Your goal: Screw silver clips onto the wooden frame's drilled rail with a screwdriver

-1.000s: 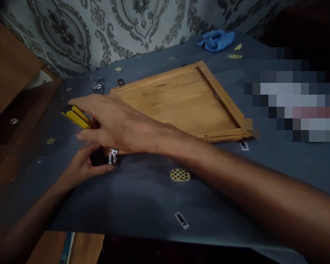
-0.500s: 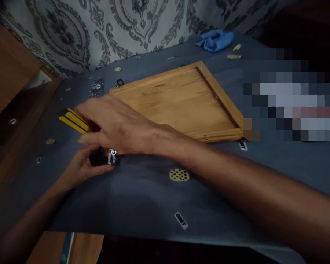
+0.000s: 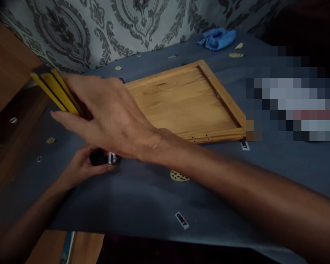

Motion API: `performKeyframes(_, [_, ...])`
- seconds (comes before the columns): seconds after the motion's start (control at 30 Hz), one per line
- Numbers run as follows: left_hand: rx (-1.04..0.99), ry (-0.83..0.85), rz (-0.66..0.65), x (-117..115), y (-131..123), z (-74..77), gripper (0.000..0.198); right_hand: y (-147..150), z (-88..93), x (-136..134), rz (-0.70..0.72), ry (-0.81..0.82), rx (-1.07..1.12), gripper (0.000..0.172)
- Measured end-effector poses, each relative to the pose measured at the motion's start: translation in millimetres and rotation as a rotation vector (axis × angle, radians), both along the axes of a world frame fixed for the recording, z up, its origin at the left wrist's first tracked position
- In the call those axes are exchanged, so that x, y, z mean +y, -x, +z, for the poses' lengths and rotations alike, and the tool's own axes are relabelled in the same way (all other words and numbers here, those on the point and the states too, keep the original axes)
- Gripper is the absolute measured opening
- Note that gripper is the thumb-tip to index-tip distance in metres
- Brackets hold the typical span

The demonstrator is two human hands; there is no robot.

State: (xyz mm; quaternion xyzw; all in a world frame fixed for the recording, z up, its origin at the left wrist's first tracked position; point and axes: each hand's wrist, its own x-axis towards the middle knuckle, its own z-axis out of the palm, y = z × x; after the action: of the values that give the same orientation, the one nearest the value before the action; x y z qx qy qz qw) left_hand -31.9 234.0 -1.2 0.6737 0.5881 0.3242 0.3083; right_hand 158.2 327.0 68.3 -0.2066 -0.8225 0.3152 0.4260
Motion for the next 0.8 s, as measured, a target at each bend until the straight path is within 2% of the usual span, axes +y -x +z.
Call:
performKeyframes(0.07, [0.012, -0.007, -0.001, 0.0, -1.0, 1.3, 0.037, -1.5, 4.8, 2.0, -0.006, -0.028, -0.031, 0.020])
performKeyframes(0.13, [0.025, -0.016, -0.002, 0.2, -1.2, 1.6, 0.034, -2.5, 7.9, 4.3, 0.020, -0.032, -0.161, 0.024])
performKeyframes(0.27, [0.054, -0.033, 0.010, 0.6, 0.5, -0.4, 0.035, -1.3, 6.5, 5.1, 0.100, 0.012, -0.328, 0.027])
performKeyframes(0.43, [0.050, -0.012, 0.012, 0.7, 2.9, -2.8, 0.034, 0.4, 2.4, 2.4, 0.093, -0.005, -0.363, 0.034])
performKeyframes(0.8, [0.014, 0.040, 0.037, -0.2, 3.5, -4.8, 0.039, -0.1, 6.1, 1.4, 0.139, 0.018, -0.393, 0.037])
